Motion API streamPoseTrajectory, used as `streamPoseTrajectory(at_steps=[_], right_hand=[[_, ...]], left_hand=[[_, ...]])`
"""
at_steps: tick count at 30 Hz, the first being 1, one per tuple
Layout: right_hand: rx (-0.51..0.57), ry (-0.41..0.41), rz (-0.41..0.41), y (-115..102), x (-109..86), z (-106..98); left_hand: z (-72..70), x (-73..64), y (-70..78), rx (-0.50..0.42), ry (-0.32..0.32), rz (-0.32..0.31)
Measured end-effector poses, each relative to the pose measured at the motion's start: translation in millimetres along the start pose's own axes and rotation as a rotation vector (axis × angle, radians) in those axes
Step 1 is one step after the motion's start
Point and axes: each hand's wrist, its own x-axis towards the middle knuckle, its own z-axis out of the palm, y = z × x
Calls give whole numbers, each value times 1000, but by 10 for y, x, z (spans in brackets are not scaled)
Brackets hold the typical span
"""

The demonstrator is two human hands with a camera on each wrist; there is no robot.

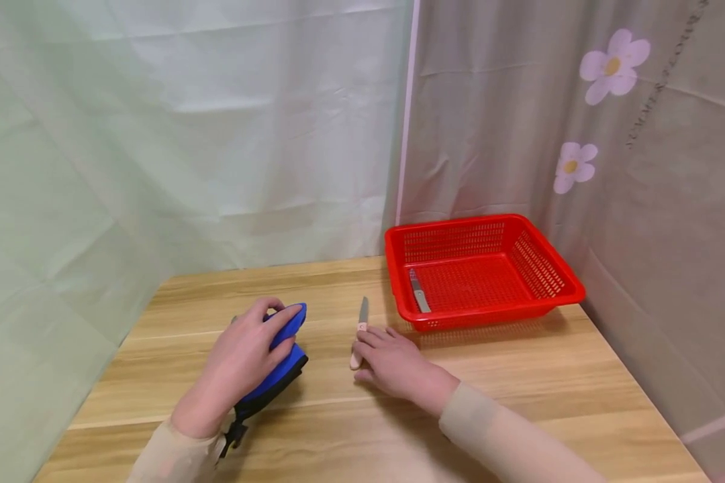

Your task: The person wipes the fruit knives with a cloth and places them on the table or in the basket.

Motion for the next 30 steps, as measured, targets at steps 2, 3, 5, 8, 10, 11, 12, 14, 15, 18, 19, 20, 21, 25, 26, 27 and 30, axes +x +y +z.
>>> streamPoseTrajectory(at_steps=[2,3,5,8,10,11,12,14,15,18,19,20,21,25,26,27,30], right_hand=[[6,15,-8,34,-24,1],[8,21,-14,50,-32,2],[10,29,-19,79,-37,6],[5,47,-20,109,-30,9],[6,81,-12,117,-20,17],[6,106,-9,116,-17,19],[5,136,-6,114,-13,24],[7,200,4,103,-5,37],[9,229,17,95,2,46],[8,281,75,69,44,70],[7,290,102,59,64,77],[2,295,129,51,88,84],[-6,299,157,44,110,93],[-35,309,242,30,196,116],[-40,313,255,31,212,123],[-44,312,268,34,224,129],[-48,295,301,43,249,137]], left_hand=[[0,21,20,-4,6,11],[1,31,31,-6,9,16],[1,50,57,-11,10,23],[2,83,101,-21,16,35],[6,108,126,-23,18,43],[7,122,137,-26,19,44],[3,139,151,-27,18,44],[-6,179,178,-30,19,43],[-14,202,194,-33,17,42],[-46,269,243,-40,22,48],[-49,284,254,-44,24,54],[-50,293,263,-48,27,61],[-48,295,270,-51,27,66],[-7,265,270,-62,35,79],[4,255,267,-62,38,79],[14,245,264,-64,38,77],[32,226,264,-65,27,63]])
